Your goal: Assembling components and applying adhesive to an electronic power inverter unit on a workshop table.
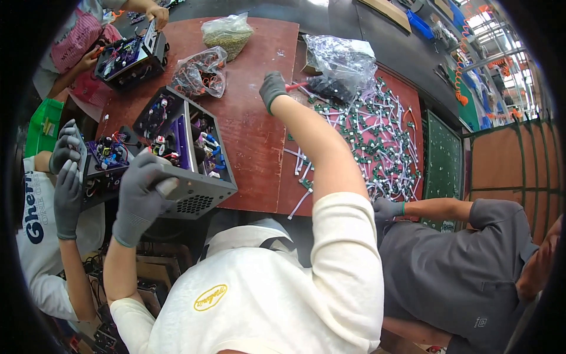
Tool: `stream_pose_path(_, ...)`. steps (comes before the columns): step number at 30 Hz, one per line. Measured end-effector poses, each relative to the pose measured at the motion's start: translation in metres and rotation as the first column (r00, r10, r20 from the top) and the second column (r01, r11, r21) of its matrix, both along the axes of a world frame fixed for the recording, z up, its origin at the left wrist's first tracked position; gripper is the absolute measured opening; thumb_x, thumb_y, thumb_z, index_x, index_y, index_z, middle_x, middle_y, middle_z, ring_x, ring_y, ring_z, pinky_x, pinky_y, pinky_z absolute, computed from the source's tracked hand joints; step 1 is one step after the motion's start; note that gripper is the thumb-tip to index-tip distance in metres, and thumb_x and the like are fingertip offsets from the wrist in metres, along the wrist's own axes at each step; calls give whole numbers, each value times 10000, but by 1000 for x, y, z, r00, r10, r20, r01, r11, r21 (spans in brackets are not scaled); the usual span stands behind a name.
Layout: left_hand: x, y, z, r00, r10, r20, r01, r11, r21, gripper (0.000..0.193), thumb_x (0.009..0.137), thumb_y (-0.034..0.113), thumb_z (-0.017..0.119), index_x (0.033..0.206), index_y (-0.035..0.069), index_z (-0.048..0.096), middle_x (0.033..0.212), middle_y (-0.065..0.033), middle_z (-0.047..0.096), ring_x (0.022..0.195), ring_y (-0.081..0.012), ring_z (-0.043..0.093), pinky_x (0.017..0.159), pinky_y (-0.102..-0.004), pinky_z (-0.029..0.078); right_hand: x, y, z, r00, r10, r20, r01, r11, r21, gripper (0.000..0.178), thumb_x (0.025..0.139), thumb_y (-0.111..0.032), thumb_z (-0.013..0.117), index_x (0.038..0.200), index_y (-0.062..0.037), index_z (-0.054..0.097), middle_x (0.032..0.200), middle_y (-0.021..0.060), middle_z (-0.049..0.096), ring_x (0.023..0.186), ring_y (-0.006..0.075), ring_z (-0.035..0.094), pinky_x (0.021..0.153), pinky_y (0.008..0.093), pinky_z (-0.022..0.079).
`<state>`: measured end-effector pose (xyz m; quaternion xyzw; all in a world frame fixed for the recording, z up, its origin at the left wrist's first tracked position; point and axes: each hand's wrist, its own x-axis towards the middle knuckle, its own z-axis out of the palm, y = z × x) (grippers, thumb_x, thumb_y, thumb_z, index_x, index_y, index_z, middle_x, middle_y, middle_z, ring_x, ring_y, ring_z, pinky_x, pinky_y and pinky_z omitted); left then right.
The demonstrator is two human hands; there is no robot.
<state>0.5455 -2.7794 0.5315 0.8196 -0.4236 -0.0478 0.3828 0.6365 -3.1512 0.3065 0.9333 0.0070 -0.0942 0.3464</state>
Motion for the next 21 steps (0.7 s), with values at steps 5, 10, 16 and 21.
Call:
stream_pose_path(5, -29, -18, -46, 939, -193, 286, 168, 980, 111, 91, 675, 115, 688, 753, 119, 642, 742, -16, 553, 790, -191, 579, 1038, -547, 318, 32, 13, -32, 979, 105, -174, -119, 990, -76, 220, 729, -151, 664, 935, -149, 742, 940, 41, 660, 925, 242, 566, 671, 377, 411)
stream_pose_path(10, -67, -23, -106, 842, -433, 321, 368, 897, 246, 32, 694, 111, 571, 686, 103, 601, 675, -3, 491, 727, -155, 560, 1100, -589, 270, 22, 29, -15, 960, 173, -221, -207, 969, -138, 219, 760, -168, 624, 945, -124, 732, 957, 54, 644, 941, 246, 536, 714, 384, 388)
stream_pose_path(16, -73, -18, -111, 844, -297, 446, 263, 955, 138, 45, 692, 107, 585, 709, 98, 626, 758, -20, 568, 926, -185, 592, 1082, -603, 291, 23, 14, -29, 959, 239, -151, -265, 946, -187, 236, 796, -167, 568, 977, -116, 711, 1005, 37, 621, 954, 234, 534, 771, 380, 373)
stream_pose_path(21, -85, -9, -110, 834, -132, 535, 78, 989, 123, 90, 691, 129, 605, 770, 87, 611, 895, -49, 594, 1072, -236, 557, 1052, -601, 319, 22, 33, -5, 931, 322, -171, -353, 913, -203, 227, 808, -167, 556, 975, -136, 706, 1000, 26, 630, 990, 216, 532, 790, 370, 369)
